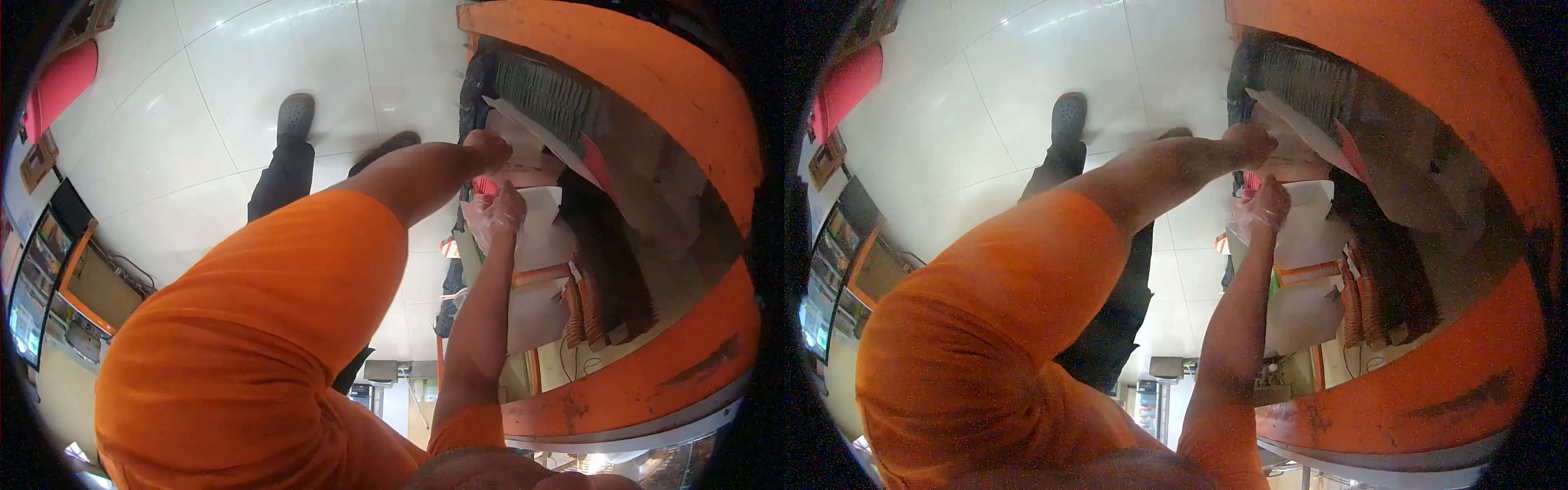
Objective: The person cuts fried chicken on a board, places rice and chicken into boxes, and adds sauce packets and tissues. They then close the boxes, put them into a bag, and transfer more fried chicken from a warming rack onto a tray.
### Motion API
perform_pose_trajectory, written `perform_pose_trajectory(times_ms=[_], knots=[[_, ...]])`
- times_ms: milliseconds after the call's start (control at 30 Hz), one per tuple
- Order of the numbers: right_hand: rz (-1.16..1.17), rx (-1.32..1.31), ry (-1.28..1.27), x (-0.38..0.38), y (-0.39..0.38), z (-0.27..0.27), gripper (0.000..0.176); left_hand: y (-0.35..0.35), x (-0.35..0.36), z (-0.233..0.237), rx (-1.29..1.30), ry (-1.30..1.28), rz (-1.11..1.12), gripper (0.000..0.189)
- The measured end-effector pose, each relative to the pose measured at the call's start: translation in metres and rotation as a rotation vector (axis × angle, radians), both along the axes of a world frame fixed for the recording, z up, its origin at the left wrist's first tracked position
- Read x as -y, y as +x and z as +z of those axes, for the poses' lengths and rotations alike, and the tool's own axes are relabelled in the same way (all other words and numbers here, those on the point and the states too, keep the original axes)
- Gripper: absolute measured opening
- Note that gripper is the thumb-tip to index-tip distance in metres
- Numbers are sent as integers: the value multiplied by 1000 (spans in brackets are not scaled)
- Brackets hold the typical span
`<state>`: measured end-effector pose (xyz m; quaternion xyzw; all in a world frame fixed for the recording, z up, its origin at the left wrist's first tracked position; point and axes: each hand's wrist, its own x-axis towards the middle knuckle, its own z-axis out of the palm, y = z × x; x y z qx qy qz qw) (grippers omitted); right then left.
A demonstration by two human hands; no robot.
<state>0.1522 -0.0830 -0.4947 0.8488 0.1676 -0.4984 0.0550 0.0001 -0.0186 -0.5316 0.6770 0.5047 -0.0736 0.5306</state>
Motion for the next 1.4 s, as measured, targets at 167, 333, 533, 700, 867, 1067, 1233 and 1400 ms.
perform_pose_trajectory(times_ms=[167, 333, 533, 700, 867, 1067, 1233, 1400], knots=[[-371, -161, 103, 6, -21, 16, 56, -8, -2, -1, 155, -121, 137, 32], [490, -116, 275, 32, 72, -107, 42, -40, 39, 13, 204, -31, 138, 43], [-54, -32, 369, 10, -6, -35, 37, -34, 48, 50, 292, 128, 244, 52], [-243, -89, 442, 12, -14, -1, 38, -38, 59, 110, 412, 91, 387, 53], [-379, -343, 429, 39, -21, 67, 45, -93, 90, 170, 256, 1, 393, 51], [-233, -486, 438, 100, -140, 194, 73, -148, 187, 274, 304, 53, 375, 60], [739, -268, 705, 96, -204, 301, 34, -197, 217, 392, 190, 158, 303, 50], [832, -530, 737, 55, -216, 386, 33, -266, 230, 507, 146, 132, 208, 42]])
